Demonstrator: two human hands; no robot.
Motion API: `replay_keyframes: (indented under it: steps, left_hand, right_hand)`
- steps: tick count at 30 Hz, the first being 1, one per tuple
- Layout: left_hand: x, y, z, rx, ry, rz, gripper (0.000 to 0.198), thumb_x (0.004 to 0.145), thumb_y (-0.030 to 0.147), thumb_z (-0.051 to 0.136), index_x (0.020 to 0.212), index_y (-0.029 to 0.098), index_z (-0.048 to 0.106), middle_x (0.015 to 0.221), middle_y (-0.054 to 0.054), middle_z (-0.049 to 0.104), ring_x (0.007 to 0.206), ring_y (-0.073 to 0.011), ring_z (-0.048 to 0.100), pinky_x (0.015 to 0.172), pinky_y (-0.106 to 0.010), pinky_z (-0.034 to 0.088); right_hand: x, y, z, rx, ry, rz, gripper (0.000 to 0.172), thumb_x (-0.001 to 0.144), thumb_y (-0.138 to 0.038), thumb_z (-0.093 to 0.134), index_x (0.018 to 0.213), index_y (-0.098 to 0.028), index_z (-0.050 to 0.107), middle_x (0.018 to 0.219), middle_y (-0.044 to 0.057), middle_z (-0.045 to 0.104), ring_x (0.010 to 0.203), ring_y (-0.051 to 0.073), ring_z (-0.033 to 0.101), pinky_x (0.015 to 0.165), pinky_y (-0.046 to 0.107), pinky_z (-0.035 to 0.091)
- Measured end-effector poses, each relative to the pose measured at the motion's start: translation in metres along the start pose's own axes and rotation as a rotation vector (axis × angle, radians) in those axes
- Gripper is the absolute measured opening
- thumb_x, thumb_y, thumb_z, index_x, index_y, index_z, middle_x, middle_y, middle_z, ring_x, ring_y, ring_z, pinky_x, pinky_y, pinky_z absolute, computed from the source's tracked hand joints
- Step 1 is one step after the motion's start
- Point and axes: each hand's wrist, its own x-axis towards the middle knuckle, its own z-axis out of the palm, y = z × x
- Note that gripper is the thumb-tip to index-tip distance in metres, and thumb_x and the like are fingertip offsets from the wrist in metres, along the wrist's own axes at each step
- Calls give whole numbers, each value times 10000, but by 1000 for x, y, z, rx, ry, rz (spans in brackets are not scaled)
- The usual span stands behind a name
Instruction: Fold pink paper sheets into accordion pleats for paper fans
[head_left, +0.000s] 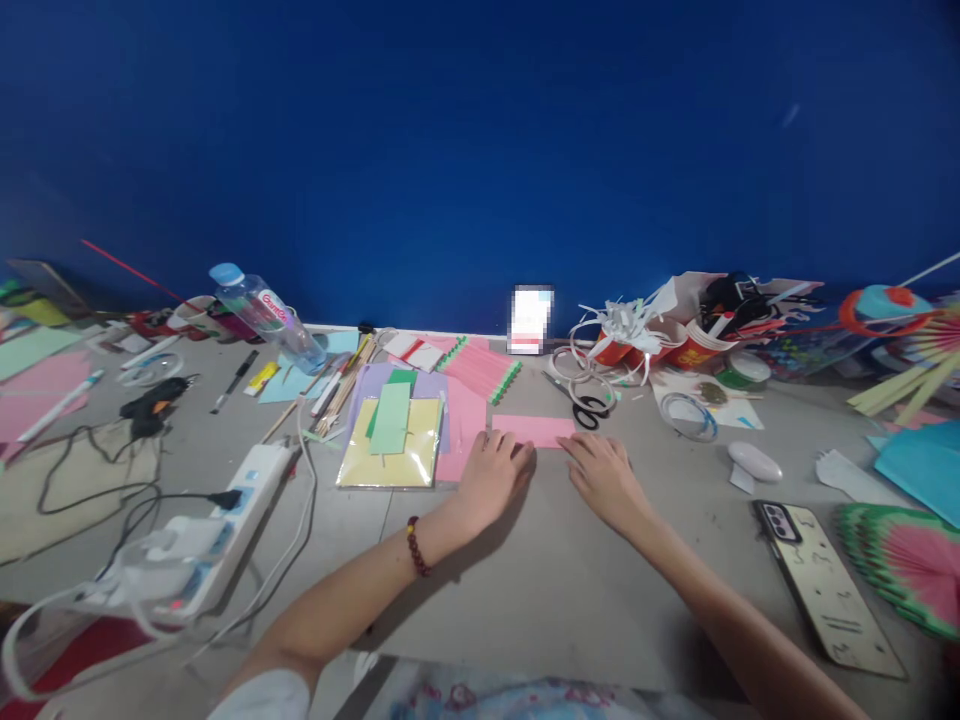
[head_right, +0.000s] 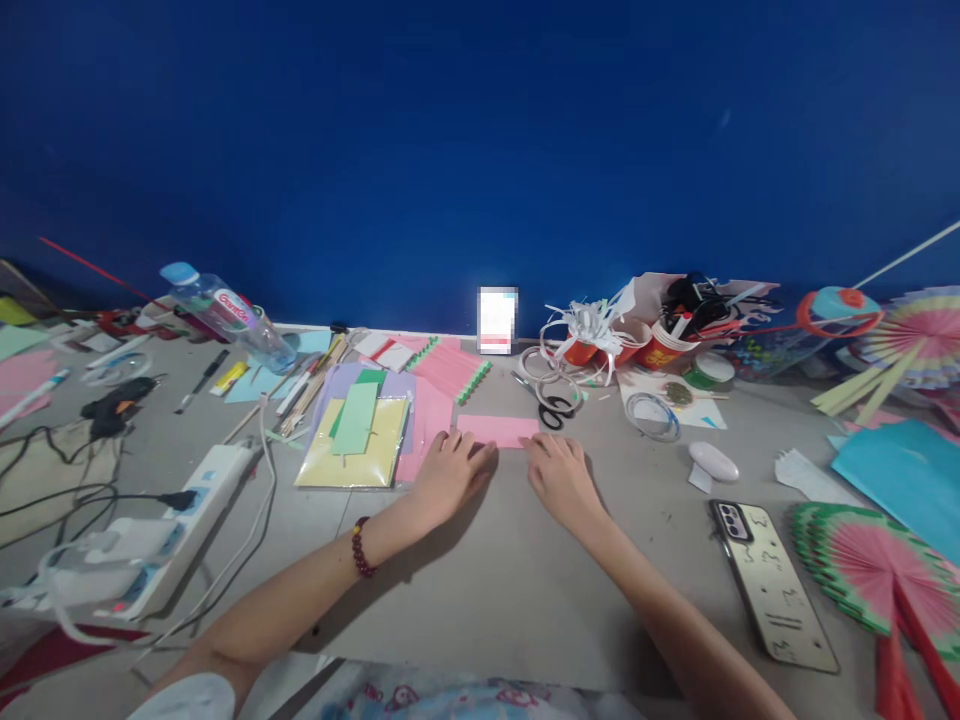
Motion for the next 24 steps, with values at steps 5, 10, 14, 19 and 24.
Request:
replay_keyframes:
  steps: [5, 10, 14, 19, 24]
  left_hand:
    - [23, -6, -7, -64, -21, 43, 154, 929, 255, 507, 1019, 163, 592, 1032, -96, 563, 980, -258, 509, 819, -384, 392]
    - [41, -7, -7, -159, -56, 81, 150, 926, 274, 535, 984, 161, 614, 996, -73, 606, 955, -227, 542, 830, -362, 400]
    - [51, -4, -4, -262, -15, 114, 204, 936, 326, 526, 958, 155, 637, 953, -64, 648, 925, -211, 577, 786, -324, 420]
    - [60, -5, -12, -388, 9, 85, 221, 944, 290, 506, 942, 179, 696, 841, -55, 683, 829, -194, 622, 702, -291, 427]
    - [59, -15, -44, -813, 143, 72, 219, 935, 268, 519, 1037, 192, 696, 925, -50, 711, 852, -173, 628, 726, -265, 455]
  right_hand:
    - [9, 30, 5, 198, -16, 28, 289, 899, -219, 450, 1111, -192, 645, 1121, 112, 650, 1038, 242, 591, 841, 371, 445]
    - [15, 25, -4, 206, 31, 24, 249, 896, -206, 453, 1029, -176, 661, 1029, 103, 704, 999, 246, 619, 866, 397, 410]
    - [18, 17, -16, 221, 61, -20, 254, 914, -206, 443, 1014, -174, 674, 985, 97, 722, 968, 232, 632, 876, 392, 400]
    - [27, 19, -36, 360, 187, -82, 245, 934, -303, 491, 1034, -187, 682, 980, 94, 723, 951, 220, 645, 877, 387, 455]
    - [40, 15, -75, 537, 266, -54, 316, 813, -395, 687, 1062, -200, 681, 986, 71, 716, 900, 208, 658, 808, 351, 511]
